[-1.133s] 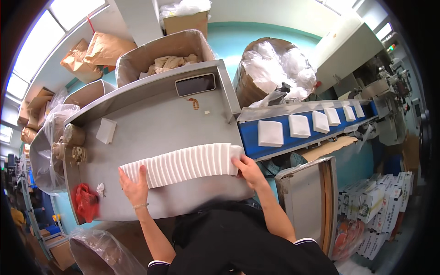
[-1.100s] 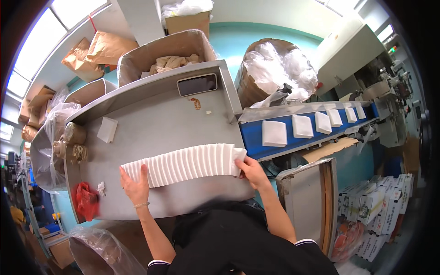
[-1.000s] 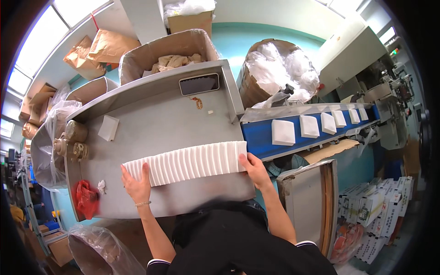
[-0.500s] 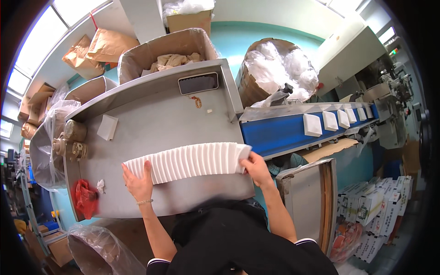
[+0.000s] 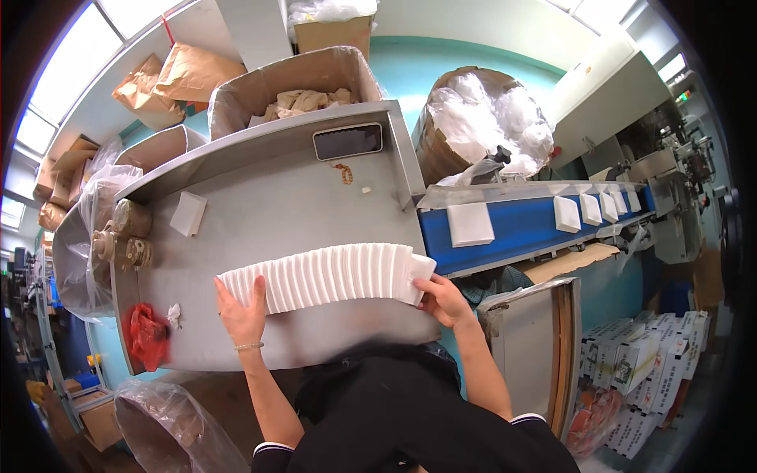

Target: Organizing and packing stacks of paper or filters from a conveyor belt into a workflow station.

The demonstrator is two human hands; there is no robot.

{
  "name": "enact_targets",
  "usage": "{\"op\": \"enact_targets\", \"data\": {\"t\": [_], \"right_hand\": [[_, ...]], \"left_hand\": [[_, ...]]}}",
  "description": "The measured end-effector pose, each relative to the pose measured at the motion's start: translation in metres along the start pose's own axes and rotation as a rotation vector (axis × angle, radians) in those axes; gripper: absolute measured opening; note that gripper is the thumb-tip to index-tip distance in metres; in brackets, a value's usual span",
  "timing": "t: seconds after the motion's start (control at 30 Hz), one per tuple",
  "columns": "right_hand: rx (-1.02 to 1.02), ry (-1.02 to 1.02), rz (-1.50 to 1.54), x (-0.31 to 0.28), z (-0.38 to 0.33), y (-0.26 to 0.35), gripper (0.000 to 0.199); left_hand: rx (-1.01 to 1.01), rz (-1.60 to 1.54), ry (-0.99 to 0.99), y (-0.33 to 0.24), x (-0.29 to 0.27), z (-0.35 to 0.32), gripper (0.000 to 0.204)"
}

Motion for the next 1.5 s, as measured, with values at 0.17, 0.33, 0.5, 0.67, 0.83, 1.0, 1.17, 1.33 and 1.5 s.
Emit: {"op": "enact_targets", "data": {"t": [0.17,0.33,0.5,0.67,0.83,1.0,1.17,1.33,1.5], "right_hand": [[-0.323,-0.265,0.177,-0.002,0.011,0.013,0.035],[-0.424,-0.076,-0.37,0.042,-0.001,0.016,0.043],[-0.015,-0.01,0.027,-0.002,0.002,0.002,0.034],[-0.301,-0.212,0.256,-0.009,0.011,0.014,0.029],[-0.482,-0.089,-0.392,0.037,0.0,0.01,0.042],[-0.161,-0.141,0.01,0.001,0.007,-0.001,0.032],[-0.434,-0.242,-0.163,0.017,0.009,0.013,0.037],[-0.208,0.014,-0.261,0.03,0.007,0.006,0.043],[-0.023,0.146,-0.153,0.003,0.001,0.006,0.041]], "left_hand": [[0.086,-0.044,0.032,-0.009,0.003,0.0,0.106],[0.055,-0.097,0.063,-0.01,0.003,-0.005,0.102],[0.033,-0.059,0.092,-0.015,0.003,-0.005,0.102],[0.071,-0.08,0.099,-0.022,0.006,-0.008,0.101],[0.093,-0.079,0.084,-0.022,0.008,-0.011,0.1],[0.072,-0.08,0.083,-0.026,0.008,-0.012,0.103],[0.141,-0.095,0.113,-0.031,0.011,-0.017,0.107],[0.107,-0.098,0.106,-0.035,0.009,-0.019,0.105],[0.123,-0.074,0.104,-0.033,0.014,-0.018,0.109]]}}
Point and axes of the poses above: each hand's wrist, its own z-axis towards the middle knuckle, its own x-axis out of the palm, y = z × x, the point moved 4 cm from there along z, towards the middle knuckle, and after that the axes turned 10 degrees about -y, right-handed, at the moved point
